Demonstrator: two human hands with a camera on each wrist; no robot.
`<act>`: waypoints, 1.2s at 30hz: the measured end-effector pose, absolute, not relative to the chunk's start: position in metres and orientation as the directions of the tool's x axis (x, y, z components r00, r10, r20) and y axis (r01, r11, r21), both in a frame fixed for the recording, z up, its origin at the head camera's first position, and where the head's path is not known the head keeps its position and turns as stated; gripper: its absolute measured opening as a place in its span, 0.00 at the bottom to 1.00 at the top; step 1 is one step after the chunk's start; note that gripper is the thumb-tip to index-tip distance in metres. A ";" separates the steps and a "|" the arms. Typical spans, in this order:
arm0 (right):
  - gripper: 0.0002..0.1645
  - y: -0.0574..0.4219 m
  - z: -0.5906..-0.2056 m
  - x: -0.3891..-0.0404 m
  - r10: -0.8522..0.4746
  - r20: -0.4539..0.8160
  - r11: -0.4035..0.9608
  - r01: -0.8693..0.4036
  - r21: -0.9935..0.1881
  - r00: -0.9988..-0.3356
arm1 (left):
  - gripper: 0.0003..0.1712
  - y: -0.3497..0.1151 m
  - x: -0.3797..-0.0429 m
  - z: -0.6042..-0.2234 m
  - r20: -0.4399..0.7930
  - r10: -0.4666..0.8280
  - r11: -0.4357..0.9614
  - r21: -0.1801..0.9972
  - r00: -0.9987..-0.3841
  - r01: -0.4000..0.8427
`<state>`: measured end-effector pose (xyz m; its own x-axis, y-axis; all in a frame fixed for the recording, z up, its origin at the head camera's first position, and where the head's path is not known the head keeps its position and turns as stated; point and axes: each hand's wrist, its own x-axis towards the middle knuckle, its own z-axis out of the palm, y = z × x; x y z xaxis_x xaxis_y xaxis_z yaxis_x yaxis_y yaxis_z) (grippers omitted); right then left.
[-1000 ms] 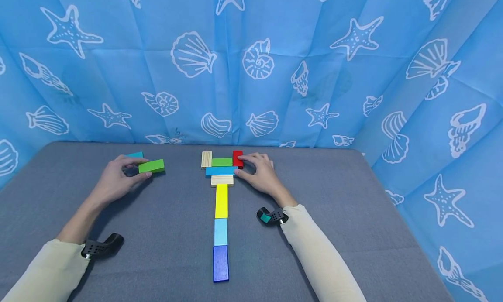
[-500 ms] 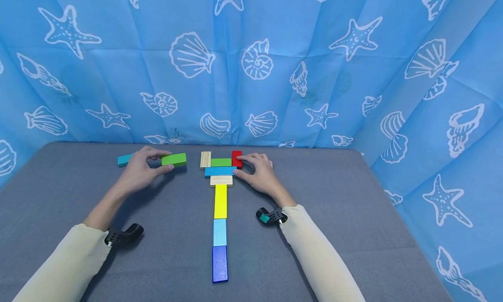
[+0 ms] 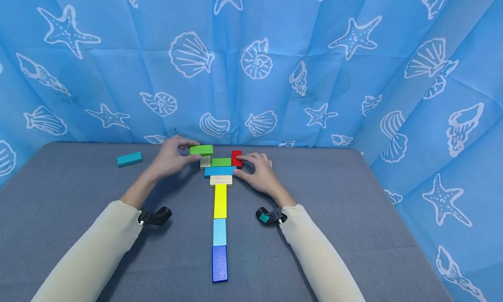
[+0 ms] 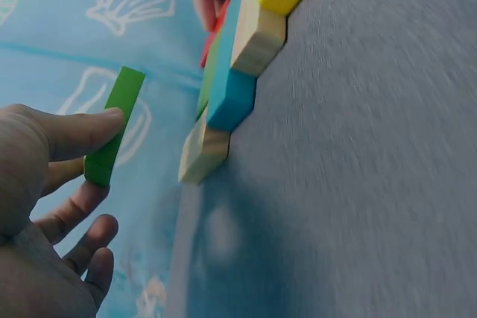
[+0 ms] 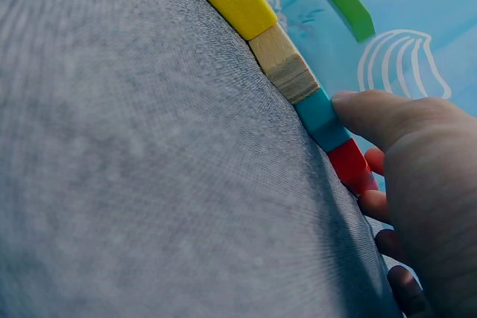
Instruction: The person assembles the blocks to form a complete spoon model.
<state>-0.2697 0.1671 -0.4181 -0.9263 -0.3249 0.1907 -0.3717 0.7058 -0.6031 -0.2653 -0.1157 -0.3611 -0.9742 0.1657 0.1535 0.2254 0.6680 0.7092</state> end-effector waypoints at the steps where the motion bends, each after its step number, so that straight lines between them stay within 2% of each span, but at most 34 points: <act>1: 0.33 0.167 -0.418 -0.270 -0.325 0.192 0.705 -0.373 -0.603 -0.926 | 0.22 -0.111 -0.267 -0.361 0.150 0.168 0.671 0.707 -0.974 0.224; 9: 0.33 0.167 -0.417 -0.269 -0.325 0.183 0.708 -0.367 -0.604 -0.928 | 0.21 -0.085 -0.278 -0.363 0.105 0.179 0.691 0.694 -0.978 0.201; 16: 0.33 0.167 -0.417 -0.269 -0.332 0.185 0.704 -0.374 -0.603 -0.925 | 0.21 -0.069 -0.286 -0.370 0.074 0.139 0.732 0.664 -0.988 0.153; 36: 0.33 0.167 -0.417 -0.269 -0.335 0.191 0.696 -0.379 -0.609 -0.923 | 0.22 -0.057 -0.291 -0.376 0.055 0.119 0.787 0.604 -0.991 0.128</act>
<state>-0.2694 0.1671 -0.4169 -0.9225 -0.3353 0.1911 -0.3793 0.6964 -0.6093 -0.2913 -0.0570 -0.3761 -0.9913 0.1195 0.0548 0.1282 0.7870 0.6035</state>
